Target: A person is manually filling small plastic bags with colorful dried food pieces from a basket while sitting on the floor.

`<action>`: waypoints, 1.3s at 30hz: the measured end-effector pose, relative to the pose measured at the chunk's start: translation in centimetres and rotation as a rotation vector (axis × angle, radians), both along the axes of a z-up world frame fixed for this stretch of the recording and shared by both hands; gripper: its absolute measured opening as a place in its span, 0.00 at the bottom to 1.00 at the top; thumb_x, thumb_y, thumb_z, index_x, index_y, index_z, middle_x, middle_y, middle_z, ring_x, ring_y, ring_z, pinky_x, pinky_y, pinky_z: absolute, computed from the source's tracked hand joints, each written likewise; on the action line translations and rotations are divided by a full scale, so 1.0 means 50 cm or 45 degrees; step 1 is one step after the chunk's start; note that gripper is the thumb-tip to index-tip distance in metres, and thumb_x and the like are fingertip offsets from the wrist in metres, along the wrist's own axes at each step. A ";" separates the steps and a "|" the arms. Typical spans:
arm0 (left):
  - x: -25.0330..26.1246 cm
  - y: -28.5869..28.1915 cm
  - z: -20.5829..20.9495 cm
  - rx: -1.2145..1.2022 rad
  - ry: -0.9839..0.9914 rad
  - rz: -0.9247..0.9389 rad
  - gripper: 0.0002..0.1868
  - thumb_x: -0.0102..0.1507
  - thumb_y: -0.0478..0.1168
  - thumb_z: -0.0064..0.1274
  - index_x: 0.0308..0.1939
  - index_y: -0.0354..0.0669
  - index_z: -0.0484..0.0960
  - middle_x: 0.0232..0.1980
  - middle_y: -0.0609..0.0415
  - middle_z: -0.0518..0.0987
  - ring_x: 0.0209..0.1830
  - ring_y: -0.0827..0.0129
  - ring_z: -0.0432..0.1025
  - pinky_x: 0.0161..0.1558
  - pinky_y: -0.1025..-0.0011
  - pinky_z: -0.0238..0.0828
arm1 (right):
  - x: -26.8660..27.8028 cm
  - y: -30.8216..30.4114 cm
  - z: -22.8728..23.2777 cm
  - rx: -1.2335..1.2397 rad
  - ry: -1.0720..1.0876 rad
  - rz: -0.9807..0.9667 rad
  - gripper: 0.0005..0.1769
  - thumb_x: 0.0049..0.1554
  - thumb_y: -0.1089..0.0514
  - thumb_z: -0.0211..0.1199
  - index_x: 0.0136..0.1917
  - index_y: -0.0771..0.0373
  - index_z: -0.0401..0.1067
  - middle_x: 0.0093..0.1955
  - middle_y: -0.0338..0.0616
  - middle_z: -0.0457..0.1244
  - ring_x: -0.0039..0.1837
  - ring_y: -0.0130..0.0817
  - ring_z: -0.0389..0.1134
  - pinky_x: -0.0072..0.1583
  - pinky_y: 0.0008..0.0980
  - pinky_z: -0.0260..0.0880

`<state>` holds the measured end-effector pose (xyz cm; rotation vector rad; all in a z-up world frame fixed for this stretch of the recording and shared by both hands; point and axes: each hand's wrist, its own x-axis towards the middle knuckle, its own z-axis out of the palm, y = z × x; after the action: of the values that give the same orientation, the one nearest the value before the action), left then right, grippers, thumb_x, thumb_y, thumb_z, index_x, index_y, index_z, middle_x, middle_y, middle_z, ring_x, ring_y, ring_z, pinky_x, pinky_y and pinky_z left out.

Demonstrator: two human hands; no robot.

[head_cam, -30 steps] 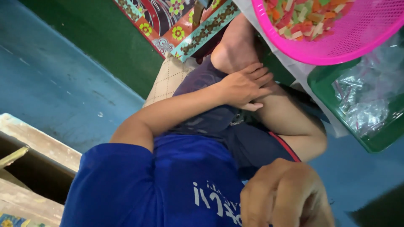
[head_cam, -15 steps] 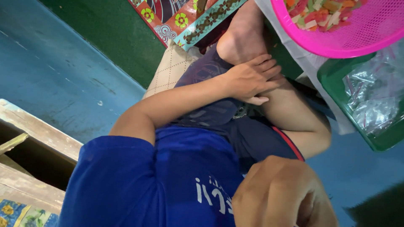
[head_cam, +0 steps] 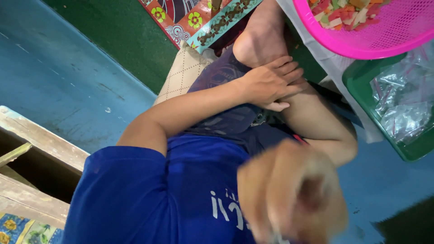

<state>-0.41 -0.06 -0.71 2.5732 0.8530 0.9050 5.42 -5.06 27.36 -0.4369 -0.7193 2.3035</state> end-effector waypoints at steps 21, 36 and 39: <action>-0.020 -0.017 0.038 -0.038 -0.085 0.033 0.28 0.60 0.56 0.54 0.56 0.40 0.76 0.58 0.36 0.75 0.60 0.42 0.67 0.69 0.48 0.53 | -0.043 0.007 -0.265 0.752 -0.393 0.533 0.45 0.59 0.49 0.65 0.80 0.69 0.51 0.81 0.55 0.53 0.80 0.49 0.57 0.79 0.48 0.57; 0.037 0.001 0.051 -0.188 0.199 -0.078 0.29 0.64 0.66 0.51 0.60 0.55 0.80 0.60 0.42 0.80 0.67 0.46 0.69 0.72 0.47 0.52 | 0.398 -0.245 -0.390 1.422 -1.783 0.216 0.19 0.54 0.52 0.70 0.60 0.53 0.79 0.57 0.41 0.72 0.68 0.44 0.67 0.74 0.57 0.52; 0.083 0.022 0.095 -0.132 -0.010 -0.176 0.23 0.66 0.58 0.55 0.58 0.51 0.80 0.54 0.48 0.81 0.61 0.51 0.73 0.63 0.52 0.65 | 0.405 -0.256 -0.399 1.406 -1.739 -0.030 0.14 0.55 0.60 0.70 0.56 0.56 0.80 0.47 0.42 0.72 0.62 0.45 0.70 0.74 0.60 0.54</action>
<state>3.77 1.03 4.03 2.5019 0.6911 0.8089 25.68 -17.89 7.39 -1.3735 -2.3234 0.9440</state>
